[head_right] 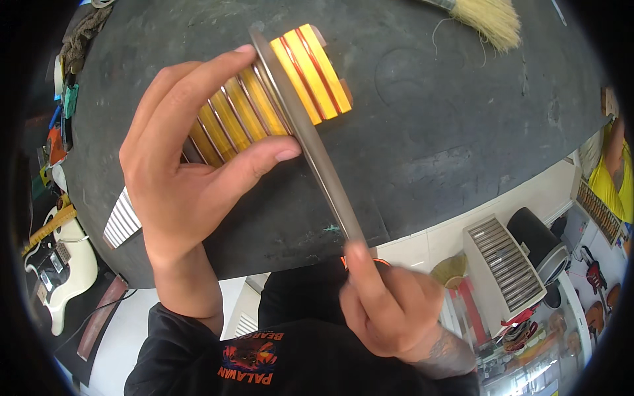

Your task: The person files the frets of a guitar neck using a flat metal file while holding the neck steady on a workbench.

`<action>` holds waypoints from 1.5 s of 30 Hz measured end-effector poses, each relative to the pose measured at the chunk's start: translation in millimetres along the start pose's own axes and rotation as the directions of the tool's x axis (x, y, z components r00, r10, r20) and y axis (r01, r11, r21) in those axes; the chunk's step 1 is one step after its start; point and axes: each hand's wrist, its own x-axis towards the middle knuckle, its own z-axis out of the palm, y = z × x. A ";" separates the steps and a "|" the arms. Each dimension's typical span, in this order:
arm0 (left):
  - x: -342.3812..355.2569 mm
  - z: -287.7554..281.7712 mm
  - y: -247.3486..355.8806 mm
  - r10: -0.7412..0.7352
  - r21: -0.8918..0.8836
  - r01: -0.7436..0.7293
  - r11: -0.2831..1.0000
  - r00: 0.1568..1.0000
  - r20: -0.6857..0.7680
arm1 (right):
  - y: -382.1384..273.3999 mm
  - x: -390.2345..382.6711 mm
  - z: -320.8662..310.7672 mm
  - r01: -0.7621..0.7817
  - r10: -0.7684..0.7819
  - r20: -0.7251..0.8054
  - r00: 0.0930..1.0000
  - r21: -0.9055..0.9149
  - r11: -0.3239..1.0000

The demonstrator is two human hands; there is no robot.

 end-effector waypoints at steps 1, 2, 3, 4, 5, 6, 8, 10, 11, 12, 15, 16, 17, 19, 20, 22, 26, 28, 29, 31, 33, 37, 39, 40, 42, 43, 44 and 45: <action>-0.4 -0.8 0.1 -0.002 0.006 0.002 1.000 1.000 0.004 | 4.1 14.9 5.5 0.027 -0.027 -0.031 0.999 0.008 1.000; -1.0 -0.6 0.3 -0.021 -0.006 0.021 1.000 1.000 0.001 | 6.0 28.2 5.4 0.015 -0.014 0.028 1.000 -0.025 1.000; -1.7 -1.1 0.3 -0.007 0.016 0.007 1.000 1.000 0.008 | 8.9 38.7 6.6 0.042 -0.042 -0.027 0.999 0.003 0.999; -2.3 -1.0 0.5 -0.008 0.020 0.008 1.000 1.000 0.006 | 9.4 44.5 4.0 0.028 -0.028 0.017 0.999 -0.002 1.000; -2.6 -0.8 0.4 -0.033 -0.011 0.033 0.999 0.999 0.008 | 8.9 45.7 4.4 -0.023 0.025 0.105 0.994 -0.023 0.999; -2.6 -0.8 0.7 -0.011 0.032 0.010 0.999 1.000 0.005 | 10.0 43.2 4.3 0.008 -0.009 0.048 0.999 0.006 1.000; -1.4 0.1 1.3 -0.010 0.016 0.010 1.000 1.000 -0.005 | 8.9 24.3 3.4 -0.020 0.023 0.088 0.996 -0.033 0.999; 1.5 1.3 1.8 0.009 0.040 -0.009 0.999 1.000 -0.006 | 13.0 -2.1 12.0 0.041 -0.041 -0.076 0.996 0.003 0.999; 2.6 1.1 2.9 0.015 0.026 -0.015 1.000 1.000 -0.011 | 12.4 -16.8 8.8 0.046 -0.046 -0.051 0.998 0.000 0.999; 4.0 1.1 4.2 0.040 0.043 -0.039 0.998 0.999 -0.017 | 11.7 -29.5 4.1 0.037 -0.037 -0.039 0.999 -0.011 0.999; 5.0 -0.7 9.5 0.042 0.089 -0.045 0.995 0.999 0.027 | 10.7 -43.3 1.3 0.055 -0.056 -0.053 0.997 -0.002 0.998; 3.1 -2.6 13.9 -0.004 0.135 -0.007 0.991 0.997 0.075 | 9.6 -38.9 0.6 0.036 -0.036 -0.010 0.999 0.021 0.999; 2.8 -2.5 14.2 -0.015 0.143 0.004 0.990 0.997 0.075 | 9.6 -30.2 2.1 0.031 -0.030 -0.024 0.999 0.033 0.999; 2.6 -1.3 13.3 -0.005 0.122 0.001 0.993 0.999 0.032 | 5.0 -5.0 0.3 0.003 -0.003 -0.001 1.000 0.035 0.999; 2.4 0.4 13.0 0.022 0.084 -0.022 0.996 1.000 -0.006 | 2.0 8.6 -3.5 -0.030 0.029 0.064 0.997 0.009 1.000; 3.7 4.0 9.9 0.080 0.005 -0.080 0.997 0.994 -0.079 | 6.3 33.1 0.5 -0.012 0.012 0.102 0.995 -0.006 1.000; 7.1 2.3 9.2 0.095 0.094 -0.092 0.991 0.995 -0.033 | 12.2 34.9 2.1 0.015 -0.015 0.054 0.998 -0.004 1.000; 6.0 -2.5 14.6 0.027 0.199 -0.039 0.979 0.998 0.062 | 8.6 13.1 3.9 0.026 -0.026 0.021 0.999 -0.005 1.000; 6.7 -3.1 15.4 0.007 0.216 -0.025 0.976 0.997 0.082 | 7.9 1.4 4.8 0.047 -0.047 -0.023 0.999 0.002 0.999; 6.0 -5.4 19.4 -0.003 0.206 -0.016 0.978 0.996 0.092 | 2.9 -16.7 -2.3 0.032 -0.032 0.001 0.999 -0.003 0.999; 6.6 -5.5 20.4 -0.008 0.200 -0.010 0.980 0.996 0.090 | -2.1 -18.8 -7.3 -0.004 0.004 -0.005 1.000 0.040 0.999; 8.9 -5.4 16.9 -0.054 0.123 0.046 0.991 0.997 0.063 | 6.2 27.6 5.6 -0.002 0.002 -0.005 1.000 0.014 1.000; 9.6 -5.9 15.0 -0.068 0.063 0.065 0.996 0.997 0.048 | 14.0 56.6 17.0 0.026 -0.025 -0.066 0.997 0.019 0.999; 9.4 -5.8 14.7 -0.072 0.058 0.069 0.996 0.996 0.047 | 15.0 66.0 20.4 0.029 -0.025 -0.101 0.995 0.037 0.999; 7.6 -5.5 15.8 -0.077 0.054 0.075 0.996 0.996 0.038 | 7.5 63.2 13.1 0.070 -0.065 -0.117 0.991 0.041 0.997; 6.4 -5.3 17.0 -0.076 0.059 0.074 0.996 0.997 0.029 | 3.0 59.5 8.7 0.091 -0.085 -0.125 0.989 0.042 0.995; 5.3 -4.5 17.7 -0.066 0.102 0.062 0.993 0.997 0.032 | 6.5 47.6 5.1 0.074 -0.069 -0.120 0.990 0.031 0.997; 4.5 -3.3 18.4 -0.056 0.145 0.050 0.988 0.998 0.036 | 6.6 37.5 0.7 0.049 -0.045 -0.115 0.992 0.031 0.998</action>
